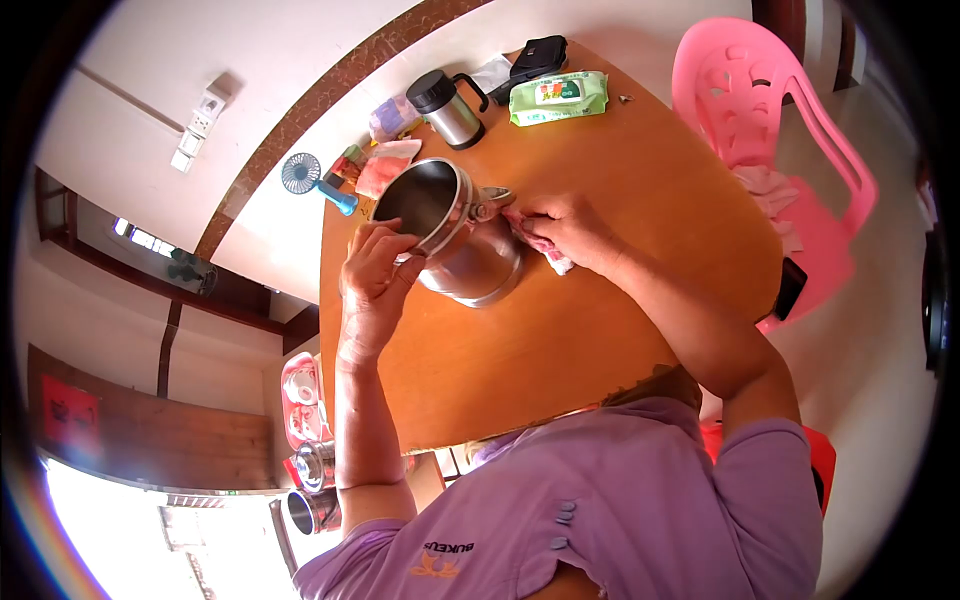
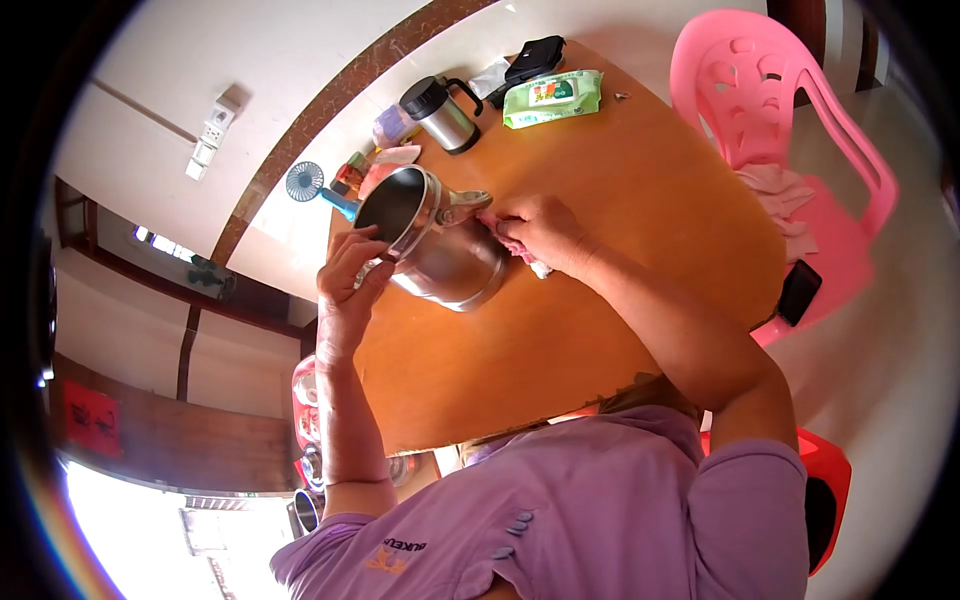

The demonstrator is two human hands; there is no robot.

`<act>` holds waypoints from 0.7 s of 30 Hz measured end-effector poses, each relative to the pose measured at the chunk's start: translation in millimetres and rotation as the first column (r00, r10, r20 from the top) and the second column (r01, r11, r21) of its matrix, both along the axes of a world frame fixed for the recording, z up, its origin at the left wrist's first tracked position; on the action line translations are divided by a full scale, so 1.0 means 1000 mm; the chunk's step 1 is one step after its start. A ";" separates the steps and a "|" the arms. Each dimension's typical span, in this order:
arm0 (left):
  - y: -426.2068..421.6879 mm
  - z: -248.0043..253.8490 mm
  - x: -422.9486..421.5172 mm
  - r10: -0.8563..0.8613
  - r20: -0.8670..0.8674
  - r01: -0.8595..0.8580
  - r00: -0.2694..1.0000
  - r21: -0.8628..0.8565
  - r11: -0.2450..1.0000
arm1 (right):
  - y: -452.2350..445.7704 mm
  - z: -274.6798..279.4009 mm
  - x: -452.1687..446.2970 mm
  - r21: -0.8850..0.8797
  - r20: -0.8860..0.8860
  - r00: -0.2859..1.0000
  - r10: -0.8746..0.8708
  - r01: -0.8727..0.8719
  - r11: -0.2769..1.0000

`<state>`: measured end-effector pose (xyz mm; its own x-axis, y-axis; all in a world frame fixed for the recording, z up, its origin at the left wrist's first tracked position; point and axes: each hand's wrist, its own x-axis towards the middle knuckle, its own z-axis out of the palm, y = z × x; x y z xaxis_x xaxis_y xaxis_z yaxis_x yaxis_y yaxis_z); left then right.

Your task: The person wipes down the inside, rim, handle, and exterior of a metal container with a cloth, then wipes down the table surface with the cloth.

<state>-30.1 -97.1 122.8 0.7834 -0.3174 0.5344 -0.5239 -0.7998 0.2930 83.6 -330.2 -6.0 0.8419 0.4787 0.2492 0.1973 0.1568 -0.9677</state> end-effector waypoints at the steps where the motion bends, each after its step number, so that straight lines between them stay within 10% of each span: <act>1: -0.004 -0.002 -0.002 0.063 0.051 -0.066 0.997 0.045 0.997 | -0.001 0.001 -0.002 -0.011 -0.031 0.999 0.018 -0.018 1.000; 14: -0.083 -0.051 0.053 0.339 0.486 -0.506 0.806 0.268 0.820 | 0.002 -0.017 0.012 -0.166 0.223 0.963 -0.148 0.187 0.968; 21: -0.080 -0.049 0.051 0.375 0.444 -0.510 0.814 0.238 0.826 | 0.000 -0.001 0.006 -0.132 -0.080 0.995 -0.061 0.050 0.990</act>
<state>21.3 -176.6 73.4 0.6510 -0.1937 0.7339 -0.0996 -0.9803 -0.1704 89.7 -330.6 -6.7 0.8834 0.4541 0.1160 0.1200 0.0201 -0.9926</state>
